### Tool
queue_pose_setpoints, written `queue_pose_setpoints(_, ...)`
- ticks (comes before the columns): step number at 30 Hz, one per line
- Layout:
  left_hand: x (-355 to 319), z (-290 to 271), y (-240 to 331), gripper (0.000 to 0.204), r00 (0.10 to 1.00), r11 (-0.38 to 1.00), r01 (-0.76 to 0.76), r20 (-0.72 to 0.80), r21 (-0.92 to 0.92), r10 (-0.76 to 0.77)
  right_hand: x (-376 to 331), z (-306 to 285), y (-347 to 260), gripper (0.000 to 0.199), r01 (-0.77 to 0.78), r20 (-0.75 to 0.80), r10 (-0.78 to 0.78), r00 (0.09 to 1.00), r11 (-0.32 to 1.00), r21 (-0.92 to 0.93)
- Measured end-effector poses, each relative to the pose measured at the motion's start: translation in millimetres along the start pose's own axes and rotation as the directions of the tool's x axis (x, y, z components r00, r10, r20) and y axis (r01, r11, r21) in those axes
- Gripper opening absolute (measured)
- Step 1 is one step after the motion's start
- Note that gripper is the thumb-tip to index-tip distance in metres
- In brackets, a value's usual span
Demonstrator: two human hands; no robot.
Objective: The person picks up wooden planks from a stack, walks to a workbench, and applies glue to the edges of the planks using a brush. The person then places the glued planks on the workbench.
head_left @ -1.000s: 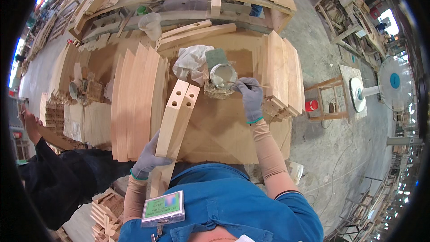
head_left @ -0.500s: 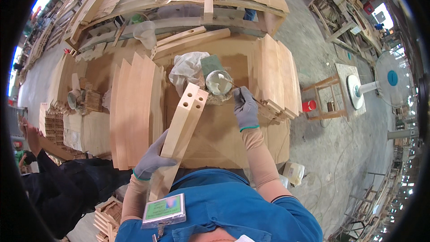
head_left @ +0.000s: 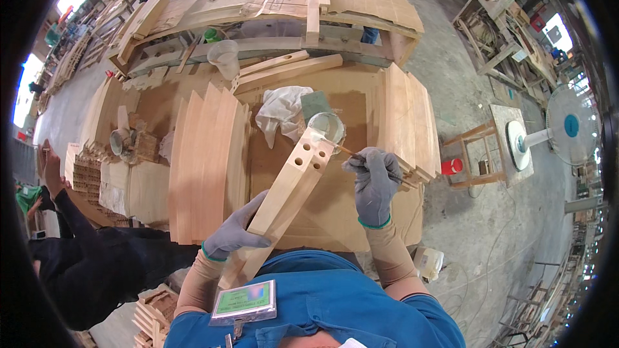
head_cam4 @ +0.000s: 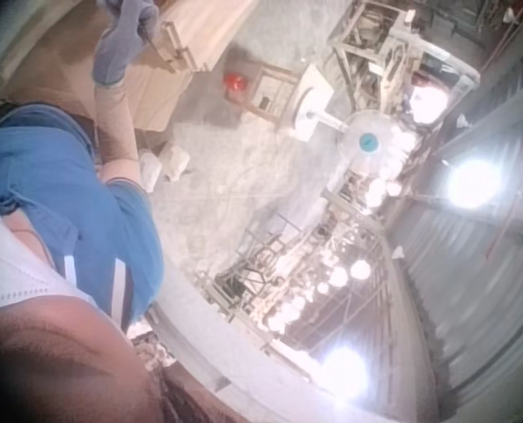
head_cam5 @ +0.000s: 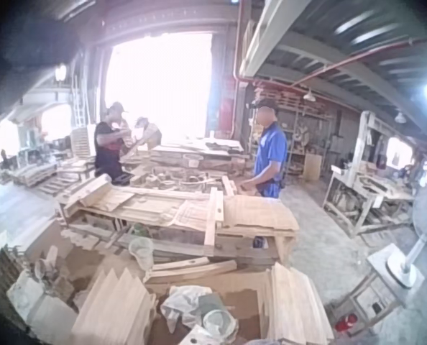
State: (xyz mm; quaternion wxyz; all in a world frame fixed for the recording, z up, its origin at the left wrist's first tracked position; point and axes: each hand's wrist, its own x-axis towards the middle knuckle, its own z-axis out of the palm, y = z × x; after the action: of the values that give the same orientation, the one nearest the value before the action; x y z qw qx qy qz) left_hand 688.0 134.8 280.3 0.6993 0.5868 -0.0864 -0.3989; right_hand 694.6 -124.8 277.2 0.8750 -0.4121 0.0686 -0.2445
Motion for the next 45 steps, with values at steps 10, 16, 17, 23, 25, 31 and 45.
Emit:
queue_pose_setpoints(10, -6.7, 9.7, 3.6, 0.097, 1.0, 0.999, -0.011, -0.021, 0.036, 0.012, -5.2, -5.5, -5.0, 0.006, -0.085, 0.001, 0.085, 0.996, 0.996, 0.013)
queue_pose_setpoints(16, -8.2, 12.8, 3.9, 0.096, 1.0, 1.0, -0.021, 0.01, 0.016, 0.021, -8.8, -6.7, -13.2, 0.014, -0.056, 0.097, 0.056, 0.994, 0.998, -0.011)
queue_pose_setpoints(17, -9.1, 12.4, 2.8, 0.096, 1.0, 1.0, -0.019, 0.014, 0.005, 0.019, -9.3, -7.9, -13.7, 0.015, -0.054, 0.126, 0.054, 0.99, 0.999, -0.008)
queue_pose_setpoints(23, -9.0, 10.3, -2.8, 0.096, 1.0, 0.999, -0.014, 0.018, 0.039, 0.014, -21.7, -8.8, -14.9, 0.018, -0.06, 0.223, 0.056, 0.973, 0.998, 0.009)
queue_pose_setpoints(25, -9.6, 11.3, -2.2, 0.096, 1.0, 1.0, -0.006, 0.004, 0.028, 0.006, -25.8, -9.9, -14.2, 0.018, -0.058, 0.263, 0.052, 0.963, 0.998, 0.015)
queue_pose_setpoints(31, -8.9, 15.2, 2.0, 0.096, 1.0, 1.0, 0.0, 0.0, -0.004, 0.0, -36.5, -5.2, -16.9, 0.014, -0.104, 0.226, 0.091, 0.97, 0.994, 0.043)
queue_pose_setpoints(45, -8.7, 28.3, 5.3, 0.092, 1.0, 0.995, -0.011, -0.017, 0.099, 0.013, 46.6, 79.3, -92.0, 0.018, 0.195, 0.606, 0.342, 0.718, 0.737, -0.647)
